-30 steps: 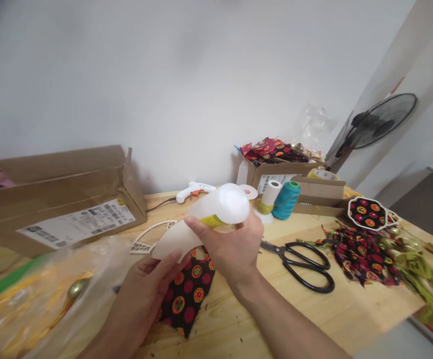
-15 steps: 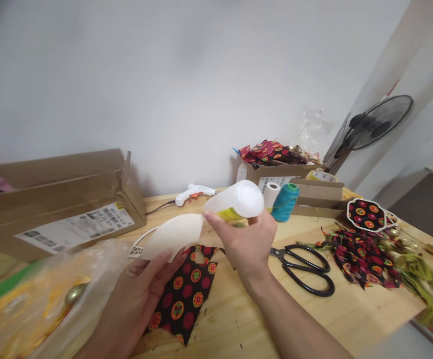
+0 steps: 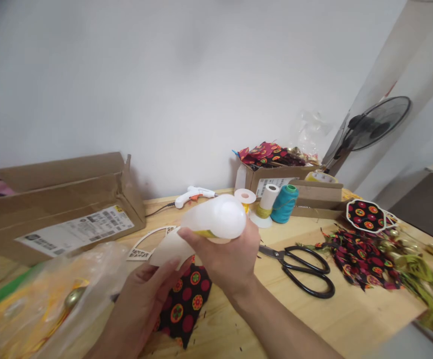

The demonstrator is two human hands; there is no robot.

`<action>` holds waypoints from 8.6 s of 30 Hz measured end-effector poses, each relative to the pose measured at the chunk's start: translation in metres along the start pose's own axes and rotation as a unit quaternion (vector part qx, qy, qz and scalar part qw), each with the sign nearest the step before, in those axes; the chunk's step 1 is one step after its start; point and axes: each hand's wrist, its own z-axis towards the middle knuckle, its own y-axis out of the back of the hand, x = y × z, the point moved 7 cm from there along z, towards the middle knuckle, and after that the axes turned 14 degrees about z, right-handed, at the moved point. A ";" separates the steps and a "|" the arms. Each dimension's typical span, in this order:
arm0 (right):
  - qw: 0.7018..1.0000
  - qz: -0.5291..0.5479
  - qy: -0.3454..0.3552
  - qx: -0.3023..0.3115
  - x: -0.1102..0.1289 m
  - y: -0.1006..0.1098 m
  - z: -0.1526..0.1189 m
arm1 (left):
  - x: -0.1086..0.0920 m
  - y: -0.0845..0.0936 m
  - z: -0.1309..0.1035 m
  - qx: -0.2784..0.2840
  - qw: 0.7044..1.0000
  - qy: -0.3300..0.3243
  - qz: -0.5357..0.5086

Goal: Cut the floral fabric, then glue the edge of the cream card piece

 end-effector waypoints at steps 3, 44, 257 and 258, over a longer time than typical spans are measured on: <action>1.000 -0.012 0.000 -0.015 0.000 0.005 0.002 | -0.001 0.002 0.002 -0.008 1.000 -0.008 -0.026; 0.998 0.060 -0.023 0.009 -0.005 0.013 0.012 | -0.007 0.014 0.001 -0.051 0.995 0.053 -0.070; 0.958 0.038 -0.146 0.245 -0.017 -0.021 -0.011 | -0.014 0.026 -0.001 -0.037 0.999 0.030 -0.018; 0.954 0.039 -0.144 0.261 -0.017 -0.023 -0.012 | -0.013 0.026 -0.001 -0.036 0.999 0.032 -0.017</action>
